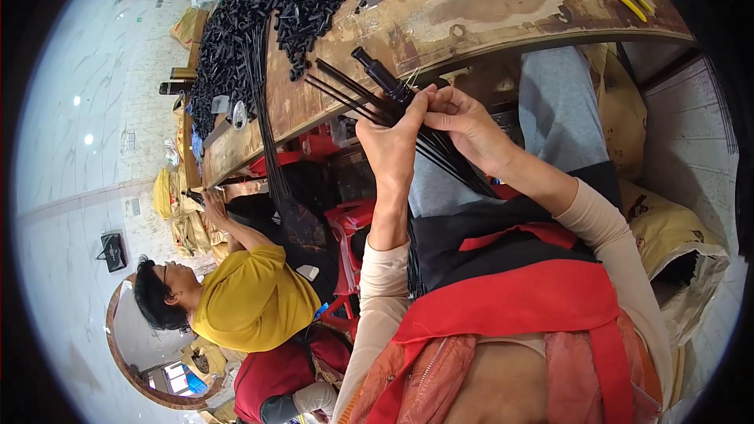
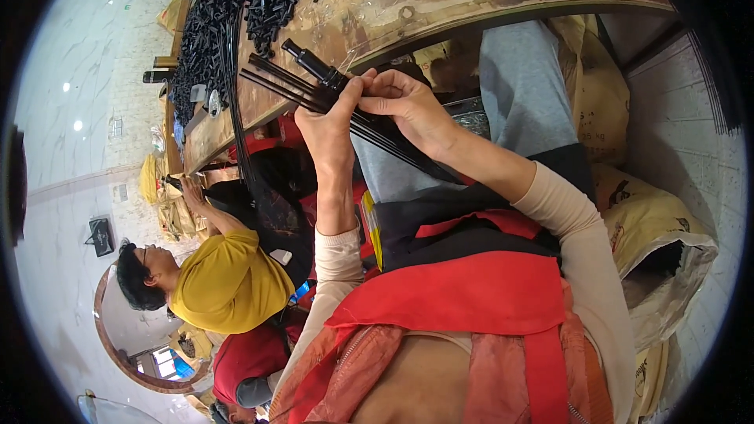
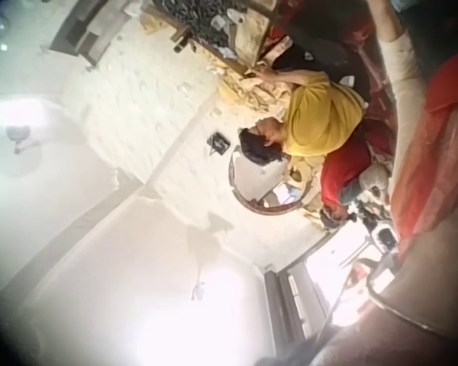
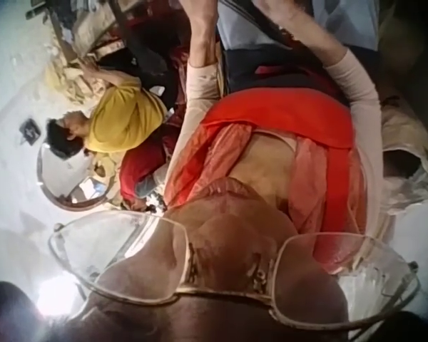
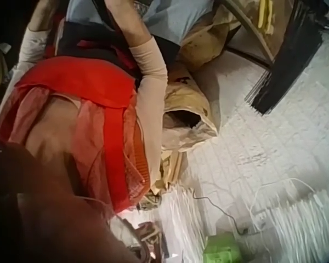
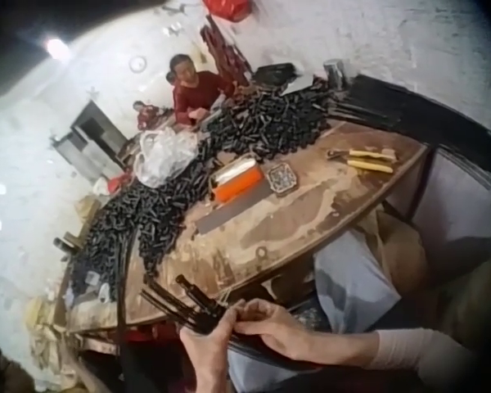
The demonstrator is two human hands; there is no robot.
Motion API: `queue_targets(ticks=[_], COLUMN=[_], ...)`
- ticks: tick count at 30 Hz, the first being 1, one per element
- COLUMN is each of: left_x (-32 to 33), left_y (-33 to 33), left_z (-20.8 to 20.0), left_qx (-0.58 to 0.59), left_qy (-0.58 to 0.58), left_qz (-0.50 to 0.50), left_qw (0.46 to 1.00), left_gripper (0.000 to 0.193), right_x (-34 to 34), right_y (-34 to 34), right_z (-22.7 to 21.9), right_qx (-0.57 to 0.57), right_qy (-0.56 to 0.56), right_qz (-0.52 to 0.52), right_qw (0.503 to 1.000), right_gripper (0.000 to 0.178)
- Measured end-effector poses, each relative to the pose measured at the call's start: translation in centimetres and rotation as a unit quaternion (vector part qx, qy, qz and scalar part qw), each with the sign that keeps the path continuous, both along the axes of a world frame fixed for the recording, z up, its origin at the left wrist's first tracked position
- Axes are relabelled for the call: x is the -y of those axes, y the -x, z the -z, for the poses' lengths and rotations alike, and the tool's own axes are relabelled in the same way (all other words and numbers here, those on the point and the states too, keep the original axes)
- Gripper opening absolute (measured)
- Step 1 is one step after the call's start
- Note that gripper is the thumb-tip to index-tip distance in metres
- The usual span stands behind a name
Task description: Assembling and trimming wire harnesses at a factory workbench.
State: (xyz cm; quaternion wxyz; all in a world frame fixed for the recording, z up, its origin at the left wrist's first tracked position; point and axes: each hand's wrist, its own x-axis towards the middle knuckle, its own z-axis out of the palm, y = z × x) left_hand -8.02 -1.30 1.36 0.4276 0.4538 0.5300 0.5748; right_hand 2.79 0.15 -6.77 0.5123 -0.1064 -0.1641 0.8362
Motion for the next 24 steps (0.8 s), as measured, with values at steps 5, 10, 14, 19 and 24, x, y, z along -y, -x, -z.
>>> queue_targets(ticks=[5, 10, 14, 19, 24], left_x=[-0.1, 0.4, 0.9, 1.0, 1.1], left_y=[1.2, 0.9, 1.1, 0.2, -1.1], left_z=[0.3, -0.5, -0.5, -0.1, -0.1], left_qx=[0.075, -0.063, -0.147, -0.143, -0.108], left_qy=[0.022, 0.018, -0.015, -0.015, -0.013], left_qz=[0.085, 0.097, 0.086, 0.039, 0.046], left_qw=[0.993, 0.993, 0.985, 0.989, 0.993], left_gripper=[0.015, 0.021, 0.018, 0.018, 0.017], right_x=[1.0, 1.5, 1.8, 1.2, 0.9], right_y=[-0.2, -0.1, -0.1, -1.1, -2.1], right_z=[-0.4, -1.7, -1.9, -1.5, -1.3], right_qx=[0.058, 0.164, 0.144, 0.080, 0.045], right_qy=[-0.033, -0.050, -0.062, -0.013, 0.013], right_qz=[0.048, 0.075, 0.031, -0.093, -0.114], right_qw=[0.997, 0.982, 0.987, 0.992, 0.992], right_gripper=[0.017, 0.020, 0.028, 0.035, 0.037])
